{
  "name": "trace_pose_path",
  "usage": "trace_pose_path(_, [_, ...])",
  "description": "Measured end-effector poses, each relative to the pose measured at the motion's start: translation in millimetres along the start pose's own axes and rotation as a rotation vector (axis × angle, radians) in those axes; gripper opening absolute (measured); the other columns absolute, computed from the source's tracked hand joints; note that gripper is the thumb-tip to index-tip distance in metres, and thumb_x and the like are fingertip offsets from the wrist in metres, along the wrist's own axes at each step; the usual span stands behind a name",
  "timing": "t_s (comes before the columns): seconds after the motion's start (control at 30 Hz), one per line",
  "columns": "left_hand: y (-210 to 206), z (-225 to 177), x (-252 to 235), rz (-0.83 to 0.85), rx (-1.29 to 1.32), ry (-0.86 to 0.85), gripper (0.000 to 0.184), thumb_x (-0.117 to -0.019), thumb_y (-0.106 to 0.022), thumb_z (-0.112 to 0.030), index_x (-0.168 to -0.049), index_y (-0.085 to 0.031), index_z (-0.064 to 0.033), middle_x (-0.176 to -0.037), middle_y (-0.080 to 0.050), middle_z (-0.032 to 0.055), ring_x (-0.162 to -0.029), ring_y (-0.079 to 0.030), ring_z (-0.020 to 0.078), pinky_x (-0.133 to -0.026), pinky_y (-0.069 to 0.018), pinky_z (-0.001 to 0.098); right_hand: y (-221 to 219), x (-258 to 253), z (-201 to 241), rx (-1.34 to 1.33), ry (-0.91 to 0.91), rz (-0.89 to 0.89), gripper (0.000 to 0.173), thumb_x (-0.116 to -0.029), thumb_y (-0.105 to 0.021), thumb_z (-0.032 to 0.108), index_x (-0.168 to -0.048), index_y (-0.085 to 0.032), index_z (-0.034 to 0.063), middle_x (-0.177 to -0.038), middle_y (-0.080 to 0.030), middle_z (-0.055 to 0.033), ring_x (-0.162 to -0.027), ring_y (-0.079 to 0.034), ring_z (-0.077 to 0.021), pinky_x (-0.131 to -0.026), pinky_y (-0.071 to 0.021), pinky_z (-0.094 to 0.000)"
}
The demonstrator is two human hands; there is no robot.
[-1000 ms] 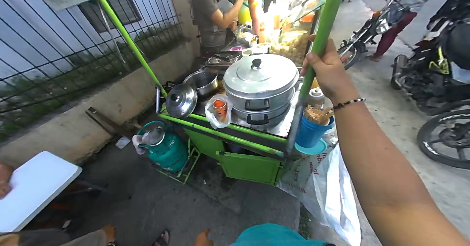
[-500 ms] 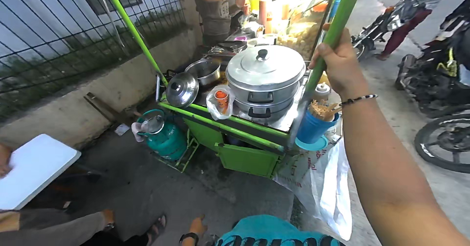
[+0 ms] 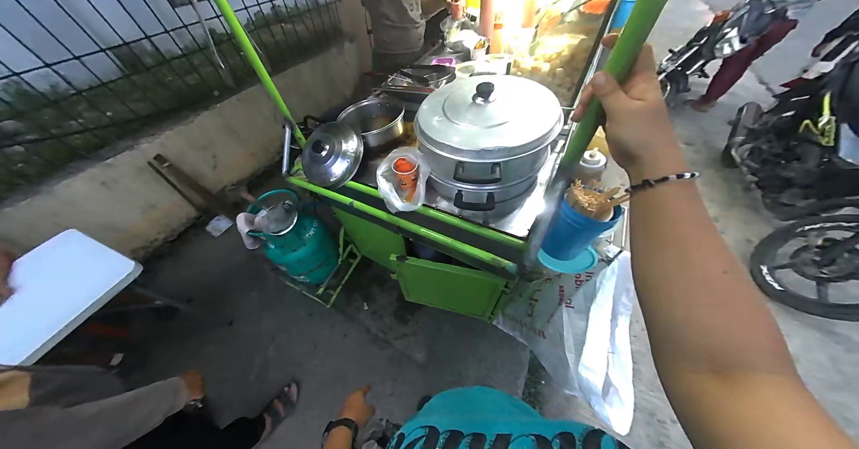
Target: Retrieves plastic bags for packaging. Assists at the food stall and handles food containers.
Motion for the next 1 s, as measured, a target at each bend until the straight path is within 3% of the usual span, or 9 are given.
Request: trace_pose_path(1.0, [-6.8, -5.6, 4.4, 0.004, 0.008, -0.003, 0.062, -0.0953, -0.069, -0.021, -0.152, -0.047, -0.0107, -0.149, -0.053, 0.0192, -0.138, -0.052, 0.0351, -0.115, -0.0407, 0.0540, 0.1, 0.4, 0.3, -0.011, 0.025, 0.017, 0.050, -0.1083, -0.048, 0.023, -0.154, -0.029, 0.0126, -0.090, -0.059, 0.0011, -0.074, -0.065, -0.0090, -0.074, -0.0601, -0.0288])
Point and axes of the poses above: each hand's wrist, its own x-axis away from the middle knuckle, its own y-axis out of the back of the hand, z = x × y, the point moved 6 cm from there along -x, towards the middle knuckle
